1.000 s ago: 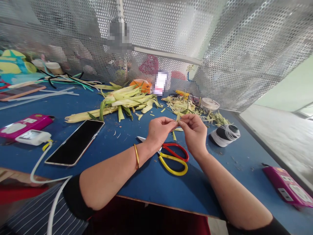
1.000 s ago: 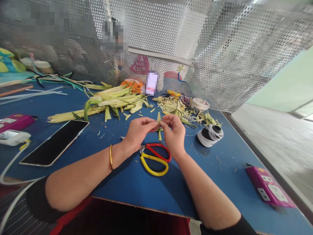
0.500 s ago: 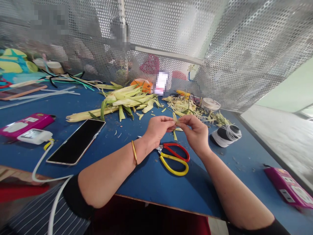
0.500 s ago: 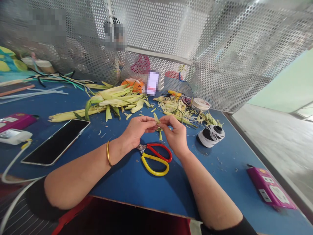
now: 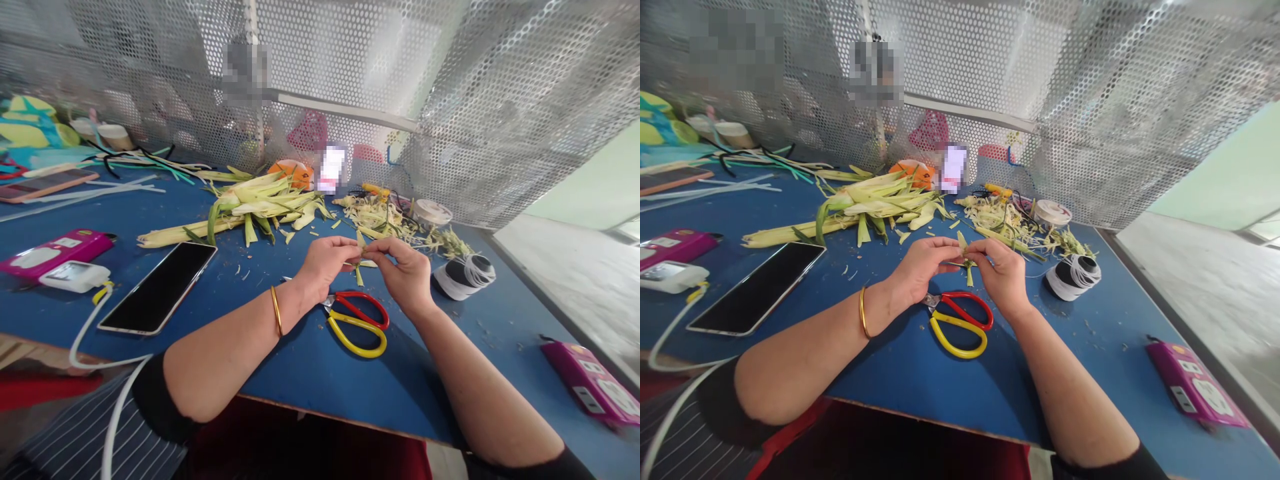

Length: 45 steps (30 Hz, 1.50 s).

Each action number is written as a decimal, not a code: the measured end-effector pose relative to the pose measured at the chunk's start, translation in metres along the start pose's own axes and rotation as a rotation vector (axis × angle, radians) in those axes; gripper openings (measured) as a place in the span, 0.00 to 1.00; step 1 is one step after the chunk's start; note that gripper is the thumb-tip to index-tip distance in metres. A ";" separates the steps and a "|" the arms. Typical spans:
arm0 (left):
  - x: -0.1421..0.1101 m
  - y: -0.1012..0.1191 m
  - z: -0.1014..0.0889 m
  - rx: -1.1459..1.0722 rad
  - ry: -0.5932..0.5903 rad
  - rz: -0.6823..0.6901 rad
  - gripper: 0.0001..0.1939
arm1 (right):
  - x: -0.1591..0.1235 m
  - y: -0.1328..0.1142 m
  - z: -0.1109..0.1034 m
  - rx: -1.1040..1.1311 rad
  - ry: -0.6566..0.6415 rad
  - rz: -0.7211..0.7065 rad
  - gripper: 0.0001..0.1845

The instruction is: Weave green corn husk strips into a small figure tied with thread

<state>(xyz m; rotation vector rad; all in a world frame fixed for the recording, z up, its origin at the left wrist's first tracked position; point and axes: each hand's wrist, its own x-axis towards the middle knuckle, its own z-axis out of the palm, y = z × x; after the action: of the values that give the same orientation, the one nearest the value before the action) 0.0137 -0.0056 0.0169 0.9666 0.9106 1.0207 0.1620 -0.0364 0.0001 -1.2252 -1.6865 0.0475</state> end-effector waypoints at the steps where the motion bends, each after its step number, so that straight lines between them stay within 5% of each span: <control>1: 0.000 0.000 0.000 0.019 0.007 0.024 0.03 | 0.000 0.000 0.000 0.002 -0.005 -0.015 0.05; 12: 0.009 -0.016 -0.003 0.322 0.093 0.429 0.05 | 0.001 -0.007 0.001 0.019 0.009 0.001 0.05; 29: 0.011 -0.017 -0.006 0.357 -0.024 0.513 0.06 | 0.005 -0.001 0.002 0.382 0.050 0.265 0.11; 33: 0.009 -0.013 -0.005 0.355 -0.067 0.463 0.06 | 0.007 0.002 0.004 0.467 0.053 0.304 0.13; 38: 0.006 -0.005 -0.002 0.158 -0.070 0.237 0.03 | 0.006 0.003 0.006 0.488 0.055 0.276 0.10; 45: 0.003 0.002 -0.001 -0.051 -0.034 0.020 0.03 | 0.002 -0.003 0.004 0.106 0.022 0.006 0.03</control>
<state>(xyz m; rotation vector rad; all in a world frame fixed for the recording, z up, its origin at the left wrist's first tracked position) 0.0130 -0.0019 0.0175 0.9495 0.8446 1.0365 0.1572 -0.0345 0.0016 -1.1481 -1.6404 0.1254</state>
